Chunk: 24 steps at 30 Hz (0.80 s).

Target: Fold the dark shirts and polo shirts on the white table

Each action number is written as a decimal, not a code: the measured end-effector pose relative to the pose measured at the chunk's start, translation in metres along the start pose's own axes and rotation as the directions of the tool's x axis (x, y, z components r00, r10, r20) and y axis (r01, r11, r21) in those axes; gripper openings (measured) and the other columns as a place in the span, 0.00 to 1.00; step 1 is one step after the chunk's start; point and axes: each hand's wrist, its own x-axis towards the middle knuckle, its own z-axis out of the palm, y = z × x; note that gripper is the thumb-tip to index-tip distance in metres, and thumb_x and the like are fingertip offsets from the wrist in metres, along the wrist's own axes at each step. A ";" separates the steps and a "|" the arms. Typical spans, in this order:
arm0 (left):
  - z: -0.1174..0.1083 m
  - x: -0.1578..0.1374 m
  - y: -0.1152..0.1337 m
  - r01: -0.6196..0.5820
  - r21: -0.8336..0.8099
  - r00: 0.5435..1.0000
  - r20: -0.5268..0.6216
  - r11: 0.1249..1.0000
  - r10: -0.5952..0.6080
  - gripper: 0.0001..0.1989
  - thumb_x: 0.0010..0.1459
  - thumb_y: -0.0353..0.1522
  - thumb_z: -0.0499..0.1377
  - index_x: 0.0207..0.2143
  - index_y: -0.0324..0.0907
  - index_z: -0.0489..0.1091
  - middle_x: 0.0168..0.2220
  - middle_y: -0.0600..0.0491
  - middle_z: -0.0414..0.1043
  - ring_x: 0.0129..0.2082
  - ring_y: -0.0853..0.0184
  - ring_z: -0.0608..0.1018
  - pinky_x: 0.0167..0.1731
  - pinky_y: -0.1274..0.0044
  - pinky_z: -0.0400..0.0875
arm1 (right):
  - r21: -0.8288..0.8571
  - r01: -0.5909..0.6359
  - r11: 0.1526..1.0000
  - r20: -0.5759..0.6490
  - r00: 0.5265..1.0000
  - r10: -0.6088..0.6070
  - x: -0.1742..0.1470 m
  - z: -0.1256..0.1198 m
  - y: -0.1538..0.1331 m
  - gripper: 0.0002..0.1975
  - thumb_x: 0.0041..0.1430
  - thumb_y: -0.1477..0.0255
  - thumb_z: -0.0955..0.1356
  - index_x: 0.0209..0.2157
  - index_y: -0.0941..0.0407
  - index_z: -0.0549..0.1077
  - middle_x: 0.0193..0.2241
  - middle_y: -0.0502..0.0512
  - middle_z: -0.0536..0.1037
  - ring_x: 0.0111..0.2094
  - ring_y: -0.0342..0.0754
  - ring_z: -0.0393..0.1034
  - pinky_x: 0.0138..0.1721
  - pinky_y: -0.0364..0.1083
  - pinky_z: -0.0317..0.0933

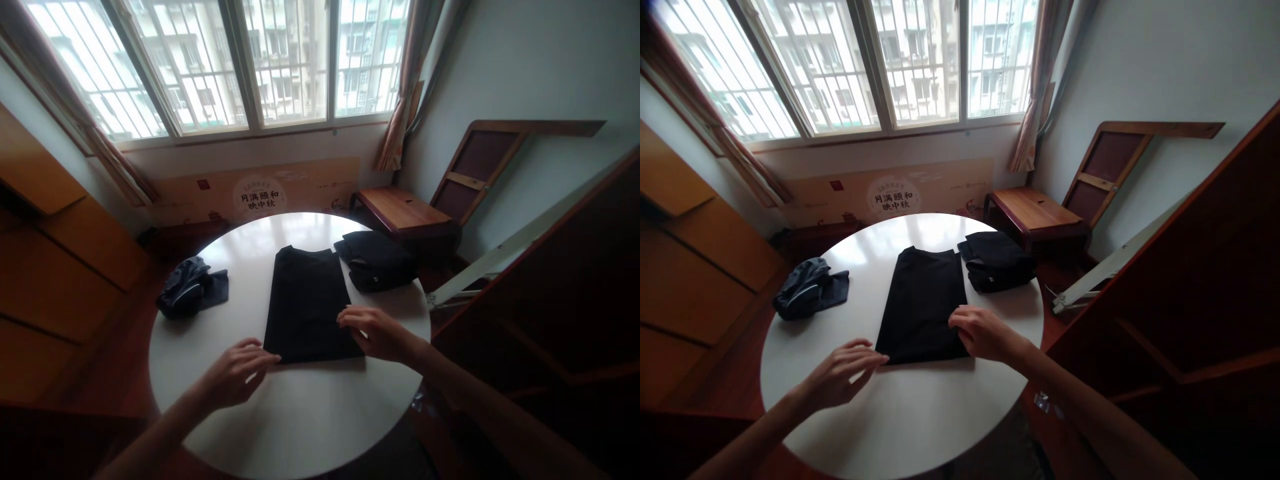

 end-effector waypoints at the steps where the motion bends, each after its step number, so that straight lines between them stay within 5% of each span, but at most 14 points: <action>1: -0.003 0.012 -0.009 0.044 -0.027 0.999 -0.028 0.999 -0.045 0.17 0.63 0.24 0.52 0.51 0.44 0.71 0.39 0.49 0.80 0.36 0.65 0.82 0.44 0.69 0.76 | 0.003 0.038 0.999 0.010 0.999 -0.038 0.015 0.002 -0.002 0.17 0.56 0.83 0.63 0.42 0.56 0.77 0.44 0.59 0.79 0.45 0.50 0.74 0.48 0.47 0.67; 4: -0.006 0.066 -0.049 0.236 -0.071 0.965 -0.104 0.969 -0.242 0.15 0.64 0.27 0.51 0.49 0.42 0.72 0.39 0.46 0.80 0.40 0.62 0.81 0.45 0.68 0.75 | -0.040 0.101 0.994 0.080 0.992 -0.098 0.058 0.019 -0.007 0.17 0.64 0.73 0.63 0.53 0.59 0.73 0.54 0.64 0.73 0.56 0.55 0.67 0.59 0.55 0.58; 7: 0.004 0.128 -0.089 0.402 -0.117 0.911 -0.043 0.908 -0.409 0.15 0.64 0.31 0.51 0.50 0.41 0.72 0.42 0.44 0.79 0.46 0.58 0.79 0.48 0.66 0.72 | -0.108 0.034 0.994 0.177 0.984 -0.015 0.076 0.046 -0.014 0.33 0.64 0.54 0.64 0.63 0.59 0.63 0.64 0.68 0.61 0.65 0.66 0.52 0.62 0.66 0.46; 12: 0.044 0.196 -0.119 0.441 -0.124 0.897 0.105 0.889 -0.430 0.19 0.62 0.37 0.55 0.52 0.38 0.71 0.52 0.42 0.74 0.56 0.55 0.72 0.55 0.67 0.65 | -0.138 -0.020 0.990 0.224 0.973 0.051 0.059 0.078 -0.024 0.43 0.61 0.43 0.58 0.68 0.57 0.54 0.69 0.69 0.44 0.68 0.71 0.36 0.64 0.69 0.35; 16: 0.074 0.214 -0.127 0.423 -0.112 0.899 0.171 0.899 -0.402 0.24 0.62 0.41 0.55 0.58 0.40 0.67 0.60 0.43 0.67 0.64 0.55 0.63 0.62 0.65 0.54 | -0.150 -0.025 0.988 0.196 0.979 0.055 0.052 0.081 -0.027 0.43 0.61 0.43 0.57 0.68 0.57 0.54 0.69 0.71 0.44 0.68 0.71 0.36 0.64 0.68 0.33; 21: 0.087 0.221 -0.135 0.402 0.097 0.867 0.280 0.911 -0.412 0.25 0.66 0.42 0.48 0.63 0.44 0.61 0.66 0.46 0.56 0.68 0.54 0.53 0.65 0.59 0.43 | -0.093 0.002 0.996 0.197 0.980 0.016 0.053 0.079 -0.035 0.47 0.59 0.43 0.60 0.67 0.64 0.55 0.68 0.74 0.45 0.68 0.73 0.34 0.65 0.66 0.36; 24: 0.080 0.212 -0.115 0.371 0.158 0.905 0.160 0.915 -0.394 0.24 0.66 0.34 0.48 0.62 0.38 0.61 0.65 0.41 0.57 0.66 0.53 0.58 0.63 0.61 0.51 | 0.008 0.034 0.999 0.153 0.988 -0.035 0.046 0.067 -0.041 0.30 0.66 0.54 0.61 0.58 0.62 0.69 0.61 0.69 0.66 0.63 0.64 0.55 0.64 0.59 0.47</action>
